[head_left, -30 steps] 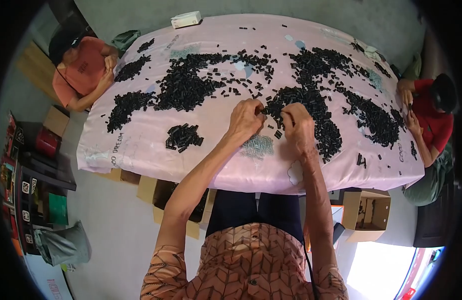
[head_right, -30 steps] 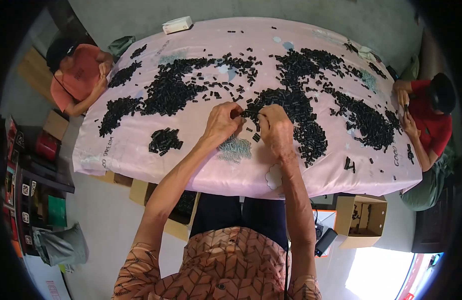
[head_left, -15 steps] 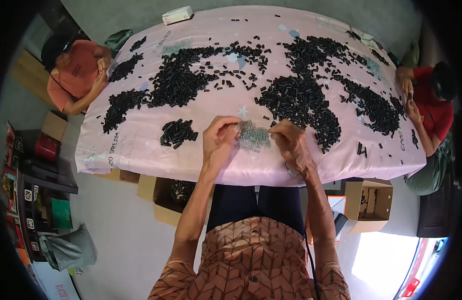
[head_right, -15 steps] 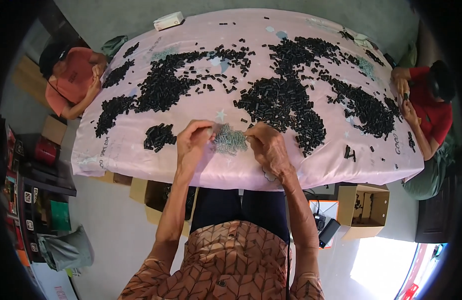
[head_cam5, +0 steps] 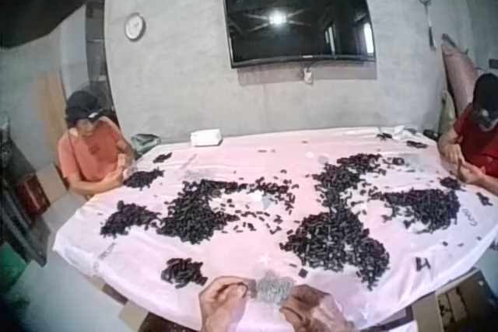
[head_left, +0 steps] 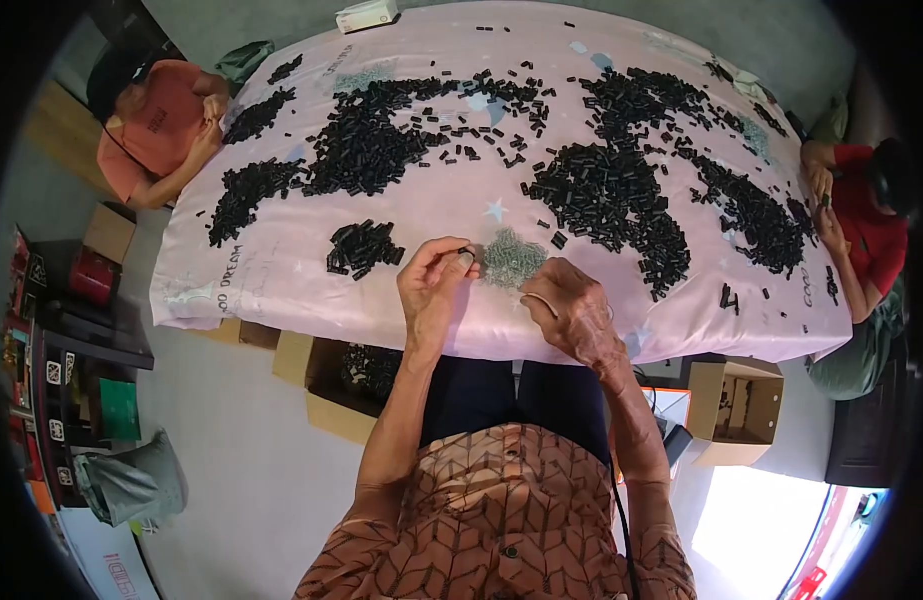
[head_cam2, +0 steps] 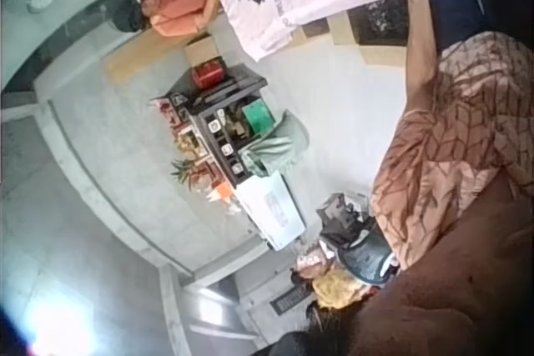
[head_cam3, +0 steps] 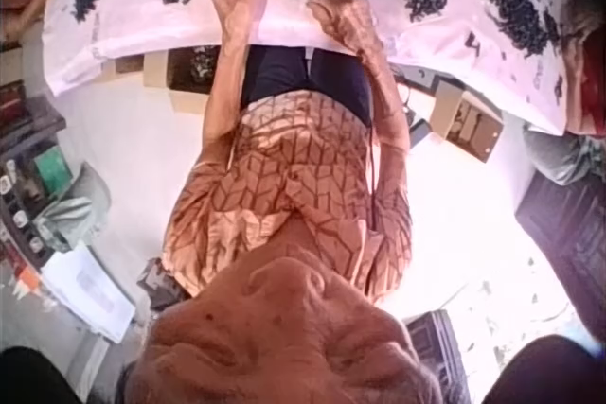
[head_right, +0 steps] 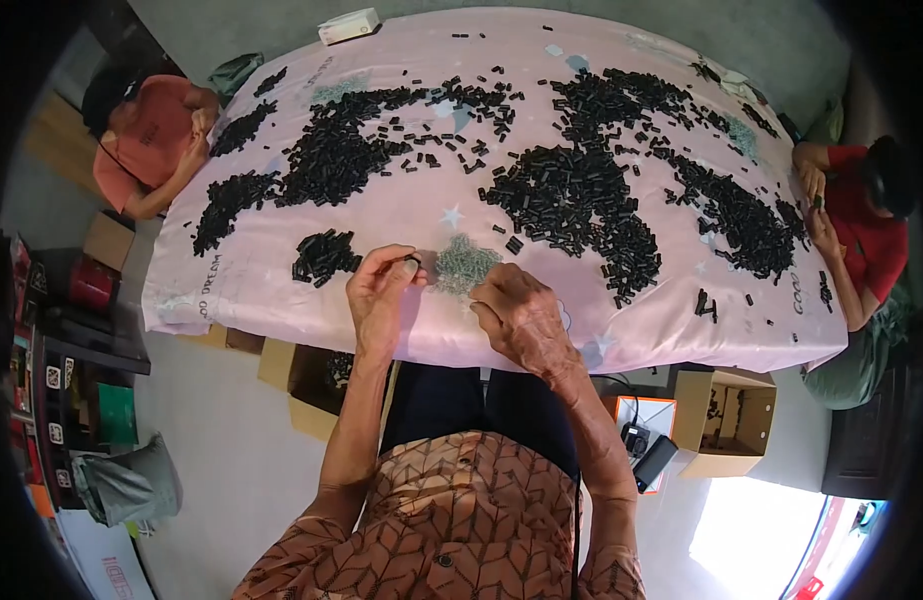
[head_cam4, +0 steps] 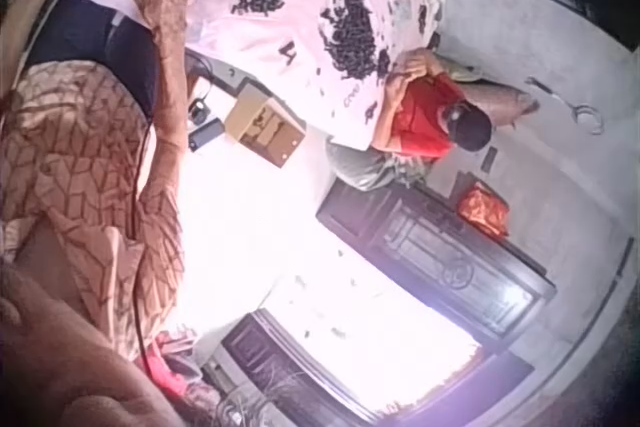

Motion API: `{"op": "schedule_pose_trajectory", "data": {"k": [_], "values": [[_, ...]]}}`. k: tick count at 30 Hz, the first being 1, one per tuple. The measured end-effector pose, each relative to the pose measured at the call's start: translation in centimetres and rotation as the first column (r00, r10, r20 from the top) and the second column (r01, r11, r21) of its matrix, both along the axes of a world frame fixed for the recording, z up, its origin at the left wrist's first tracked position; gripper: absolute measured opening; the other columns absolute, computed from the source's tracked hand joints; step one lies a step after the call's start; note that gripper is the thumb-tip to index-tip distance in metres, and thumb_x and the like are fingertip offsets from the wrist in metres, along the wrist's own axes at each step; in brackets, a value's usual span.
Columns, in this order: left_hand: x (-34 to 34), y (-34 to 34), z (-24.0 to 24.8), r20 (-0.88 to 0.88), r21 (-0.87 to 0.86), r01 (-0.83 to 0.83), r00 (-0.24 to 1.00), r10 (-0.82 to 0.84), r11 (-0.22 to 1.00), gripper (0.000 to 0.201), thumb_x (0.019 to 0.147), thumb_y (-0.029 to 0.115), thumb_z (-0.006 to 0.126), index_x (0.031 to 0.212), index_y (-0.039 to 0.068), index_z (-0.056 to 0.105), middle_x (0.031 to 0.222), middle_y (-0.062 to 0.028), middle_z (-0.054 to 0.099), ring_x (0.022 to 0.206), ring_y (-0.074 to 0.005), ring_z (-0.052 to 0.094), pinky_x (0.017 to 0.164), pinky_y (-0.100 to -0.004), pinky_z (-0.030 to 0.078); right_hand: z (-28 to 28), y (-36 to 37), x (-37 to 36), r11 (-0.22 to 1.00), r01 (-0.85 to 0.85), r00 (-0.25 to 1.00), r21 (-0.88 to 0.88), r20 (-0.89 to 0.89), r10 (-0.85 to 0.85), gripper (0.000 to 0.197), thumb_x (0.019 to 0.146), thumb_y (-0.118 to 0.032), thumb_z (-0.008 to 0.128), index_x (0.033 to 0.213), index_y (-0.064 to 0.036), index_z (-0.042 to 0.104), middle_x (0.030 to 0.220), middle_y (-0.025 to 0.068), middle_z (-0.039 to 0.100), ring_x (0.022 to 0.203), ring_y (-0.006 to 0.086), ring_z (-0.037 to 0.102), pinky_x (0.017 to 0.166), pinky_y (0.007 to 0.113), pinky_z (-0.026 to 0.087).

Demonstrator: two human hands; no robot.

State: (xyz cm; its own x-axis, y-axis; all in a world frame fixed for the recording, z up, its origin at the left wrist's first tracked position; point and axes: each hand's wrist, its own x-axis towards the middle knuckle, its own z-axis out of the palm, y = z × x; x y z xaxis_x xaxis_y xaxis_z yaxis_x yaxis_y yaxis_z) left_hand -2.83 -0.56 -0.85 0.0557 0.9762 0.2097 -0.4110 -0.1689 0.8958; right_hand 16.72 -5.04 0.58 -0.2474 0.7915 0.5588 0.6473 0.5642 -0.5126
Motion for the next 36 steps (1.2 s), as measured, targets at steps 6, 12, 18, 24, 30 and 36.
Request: {"op": "schedule_pose_trajectory", "data": {"k": [6,12,18,24,30,36], "values": [[-0.1,-0.2,0.0,-0.01,0.008,0.007,1.0,-0.007,1.0,0.017,0.091,-0.002,0.061,0.108,-0.003,0.063,0.094,-0.0082,0.066,0.08,-0.0118,0.061,0.075,-0.0248,0.051,-0.4,0.0,0.6,0.997,-0.066,0.996,0.033,0.06,0.064,0.015,0.073,-0.004,0.067,0.087,-0.0057,0.063,0.088,0.0098,0.059,0.082,0.0308,0.06,0.071,0.04,0.051],[-0.2,-0.3,0.0,-0.015,0.018,0.006,1.0,-0.006,1.0,0.018,0.091,-0.003,0.06,0.108,-0.003,0.062,0.092,-0.0079,0.065,0.079,-0.0121,0.061,0.074,-0.0248,0.051,-0.5,-0.4,0.9,0.995,-0.05,0.994,-0.088,-0.1,0.041,0.021,0.074,0.004,0.068,0.093,-0.0012,0.064,0.095,0.0136,0.061,0.083,0.0306,0.064,0.069,0.036,0.054],[-0.1,-0.2,0.0,-0.039,-0.007,-0.04,0.998,0.04,0.999,0.015,0.092,-0.001,0.06,0.107,-0.002,0.063,0.091,-0.0073,0.065,0.08,-0.0116,0.062,0.074,-0.0251,0.052,-0.8,-0.5,0.7,0.996,-0.005,0.991,-0.09,-0.131,-0.007,0.017,0.075,0.0,0.068,0.092,-0.0029,0.066,0.093,0.0121,0.061,0.083,0.0317,0.062,0.073,0.04,0.052],[0.0,-0.3,0.2,-0.051,0.007,0.002,0.999,-0.002,1.0,0.013,0.092,0.0,0.06,0.104,-0.002,0.065,0.091,-0.0066,0.065,0.08,-0.0112,0.062,0.074,-0.0246,0.052,-0.6,-0.4,0.2,0.999,0.031,0.999,0.015,0.034,-0.032,0.012,0.074,-0.007,0.071,0.085,-0.0043,0.066,0.087,0.0093,0.059,0.08,0.0289,0.059,0.072,0.039,0.05],[0.0,-0.1,0.0,-0.055,0.07,0.033,0.998,-0.03,0.997,0.012,0.091,-0.001,0.061,0.101,-0.004,0.065,0.092,-0.0079,0.066,0.079,-0.0123,0.063,0.074,-0.0251,0.052,-0.1,-0.4,-0.1,0.999,0.043,0.997,0.007,0.07,-0.044,0.01,0.074,-0.007,0.07,0.081,-0.0045,0.064,0.084,0.0084,0.057,0.08,0.0282,0.057,0.071,0.039,0.049],[-0.2,-0.4,0.1,-0.083,-0.002,0.082,0.993,-0.081,0.997,0.013,0.089,-0.003,0.062,0.102,-0.005,0.065,0.091,-0.0098,0.067,0.08,-0.0137,0.063,0.074,-0.0258,0.053,0.1,-0.9,-0.7,0.995,0.092,0.991,0.024,0.097,-0.094,0.011,0.074,-0.005,0.07,0.081,-0.0033,0.062,0.085,0.0092,0.058,0.079,0.0289,0.058,0.07,0.039,0.05]]}}
